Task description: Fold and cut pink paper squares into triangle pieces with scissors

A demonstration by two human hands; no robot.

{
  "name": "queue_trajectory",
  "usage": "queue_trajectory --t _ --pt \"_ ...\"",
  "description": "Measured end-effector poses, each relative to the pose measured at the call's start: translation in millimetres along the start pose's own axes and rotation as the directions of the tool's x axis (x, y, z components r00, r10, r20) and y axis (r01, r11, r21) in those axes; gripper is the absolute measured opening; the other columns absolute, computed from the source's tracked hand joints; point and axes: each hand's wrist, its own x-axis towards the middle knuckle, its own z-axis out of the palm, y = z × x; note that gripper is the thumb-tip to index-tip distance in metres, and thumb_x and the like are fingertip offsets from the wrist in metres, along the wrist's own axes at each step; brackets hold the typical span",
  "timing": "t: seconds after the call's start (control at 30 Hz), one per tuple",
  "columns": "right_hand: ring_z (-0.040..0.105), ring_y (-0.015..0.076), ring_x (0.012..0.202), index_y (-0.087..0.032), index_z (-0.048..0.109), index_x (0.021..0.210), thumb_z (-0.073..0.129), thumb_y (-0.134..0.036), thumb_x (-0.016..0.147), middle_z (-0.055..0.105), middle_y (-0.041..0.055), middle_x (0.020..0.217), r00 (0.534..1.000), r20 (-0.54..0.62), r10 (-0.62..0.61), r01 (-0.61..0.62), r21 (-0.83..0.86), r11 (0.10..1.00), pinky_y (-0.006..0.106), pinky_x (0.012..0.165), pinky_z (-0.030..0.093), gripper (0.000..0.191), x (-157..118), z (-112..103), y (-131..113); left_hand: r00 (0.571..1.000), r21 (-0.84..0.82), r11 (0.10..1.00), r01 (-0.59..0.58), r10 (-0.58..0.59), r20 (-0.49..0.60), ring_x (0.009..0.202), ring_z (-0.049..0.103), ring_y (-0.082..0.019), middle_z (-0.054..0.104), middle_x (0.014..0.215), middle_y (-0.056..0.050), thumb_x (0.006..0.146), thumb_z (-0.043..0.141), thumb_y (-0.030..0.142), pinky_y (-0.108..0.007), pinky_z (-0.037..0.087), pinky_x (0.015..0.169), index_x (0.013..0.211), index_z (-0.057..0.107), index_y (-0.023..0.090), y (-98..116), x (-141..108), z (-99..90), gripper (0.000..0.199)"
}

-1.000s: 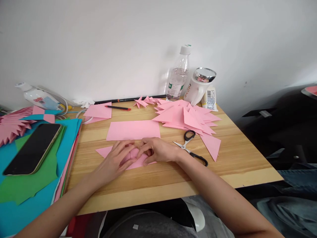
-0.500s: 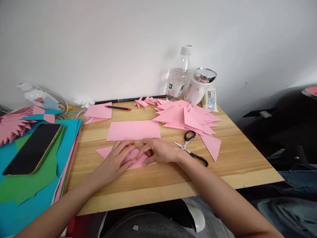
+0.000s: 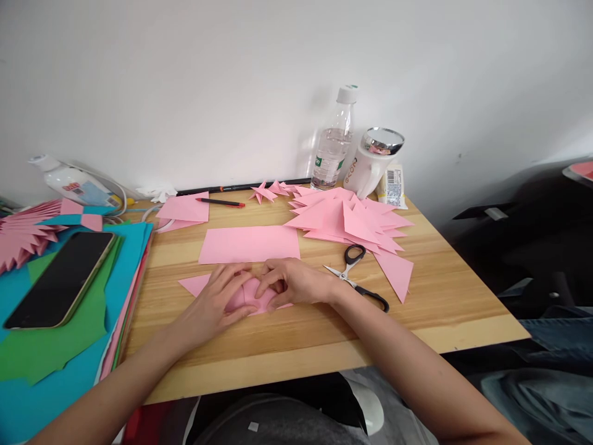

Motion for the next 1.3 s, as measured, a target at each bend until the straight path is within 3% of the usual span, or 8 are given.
queue_trajectory --t 0.13,0.33,0.73,1.3 --pt "0.05 0.0064 0.062 -0.016 0.073 0.088 0.069 -0.021 0.077 0.053 0.0024 0.093 0.999 0.029 0.045 -0.048 0.078 0.996 0.019 0.059 0.043 0.013 -4 -8 -1 1.0 0.016 1.0 0.01 -0.01 0.005 0.118 0.04 -0.026 0.047 0.124 -0.011 0.086 0.059 0.034 -0.044 0.039 0.1 0.119 0.049 0.018 1 1 -1.1 0.038" --pt "0.044 0.0061 0.058 -0.016 0.073 0.082 0.07 -0.012 0.074 0.055 0.0003 0.082 0.994 0.03 0.105 -0.101 -0.1 0.99 0.019 0.054 0.036 0.009 -9 -19 -5 1.0 0.041 0.999 -0.009 0.009 0.001 0.118 0.04 -0.026 0.046 0.124 -0.01 0.087 0.058 0.032 -0.045 0.039 0.099 0.115 0.054 0.021 3 1 -2.6 0.03" --pt "0.043 0.008 0.061 -0.016 0.074 0.08 0.07 -0.033 0.077 0.052 0.0007 0.081 0.993 0.087 0.083 -0.077 -0.065 0.995 0.021 0.056 0.035 0.018 -10 -22 -1 0.993 0.174 0.978 -0.117 0.118 0.004 0.116 0.041 -0.027 0.045 0.126 -0.012 0.092 0.05 0.03 -0.048 0.039 0.096 0.121 0.058 0.025 2 1 -1.3 0.031" --pt "0.046 0.0093 0.065 -0.016 0.073 0.079 0.068 -0.03 0.08 0.051 0.0012 0.083 0.988 0.133 0.076 -0.066 -0.078 0.995 0.022 0.058 0.036 0.015 -11 -25 -2 0.994 0.182 0.978 -0.106 0.102 0.032 0.119 0.038 -0.028 0.044 0.128 -0.012 0.092 0.048 0.029 -0.049 0.039 0.098 0.123 0.057 0.027 2 1 -2.5 0.032"
